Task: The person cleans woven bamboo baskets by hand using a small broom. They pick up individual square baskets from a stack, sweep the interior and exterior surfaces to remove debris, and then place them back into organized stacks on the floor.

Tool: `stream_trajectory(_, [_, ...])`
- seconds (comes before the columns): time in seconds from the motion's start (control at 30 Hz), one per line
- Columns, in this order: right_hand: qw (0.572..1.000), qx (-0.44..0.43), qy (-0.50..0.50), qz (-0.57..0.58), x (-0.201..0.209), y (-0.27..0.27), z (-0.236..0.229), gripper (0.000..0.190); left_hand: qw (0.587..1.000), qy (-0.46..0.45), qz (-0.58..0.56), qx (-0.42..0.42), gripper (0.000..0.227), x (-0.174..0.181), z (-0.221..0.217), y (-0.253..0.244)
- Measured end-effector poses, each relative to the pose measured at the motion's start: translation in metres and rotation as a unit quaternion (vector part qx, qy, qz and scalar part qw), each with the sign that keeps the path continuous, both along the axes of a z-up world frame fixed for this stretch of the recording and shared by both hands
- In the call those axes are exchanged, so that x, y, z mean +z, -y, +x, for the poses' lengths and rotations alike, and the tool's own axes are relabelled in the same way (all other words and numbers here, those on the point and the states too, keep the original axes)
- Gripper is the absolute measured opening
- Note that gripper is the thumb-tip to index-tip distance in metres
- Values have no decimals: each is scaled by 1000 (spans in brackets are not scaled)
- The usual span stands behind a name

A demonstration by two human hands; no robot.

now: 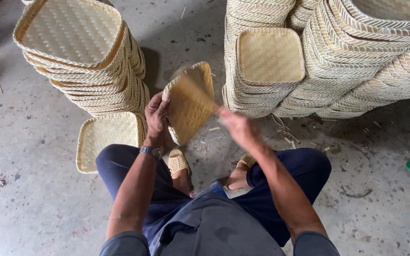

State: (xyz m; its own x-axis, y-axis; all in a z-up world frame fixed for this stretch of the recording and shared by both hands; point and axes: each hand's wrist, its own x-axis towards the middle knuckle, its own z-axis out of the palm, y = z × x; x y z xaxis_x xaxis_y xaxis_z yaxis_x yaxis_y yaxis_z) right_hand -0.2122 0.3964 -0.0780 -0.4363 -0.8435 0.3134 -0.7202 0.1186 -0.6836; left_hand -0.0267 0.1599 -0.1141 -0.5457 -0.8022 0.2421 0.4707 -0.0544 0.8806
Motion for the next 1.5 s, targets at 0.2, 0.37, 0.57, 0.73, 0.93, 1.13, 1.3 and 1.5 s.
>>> stream_trajectory(0.2, [956, 13, -105, 274, 36, -22, -12, 25, 993, -77, 31, 88, 19, -1, 14, 25])
stream_trajectory(0.37, [985, -70, -123, 100, 46, -5, -56, 33, 993, -87, 66, 49, 24, 17, 21, 20])
stream_trajectory(0.57, [966, 29, 141, 214, 6, -1, -14, 34, 979, -148, 71, 118, 19, -18, 19, 35])
stream_trajectory(0.73, [850, 134, 502, 88, 20, -11, 33, 40, 951, -180, 189, 166, 15, -44, 5, 38])
stream_trajectory(0.93, [892, 84, 434, 90, -30, -12, -4, 34, 942, -135, 256, 169, 15, -39, 16, 36])
stream_trajectory(1.13, [954, -113, 256, 104, -67, -42, -9, 39, 946, -142, 252, 144, 15, -17, 34, 41])
stream_trajectory(1.3, [949, 10, 316, 16, -16, -35, 10, 44, 957, -172, 206, 107, 10, -11, 23, 31])
stream_trajectory(1.5, [868, 85, 434, 225, -17, -31, -1, 44, 972, -129, 165, 107, 14, 24, 31, 21])
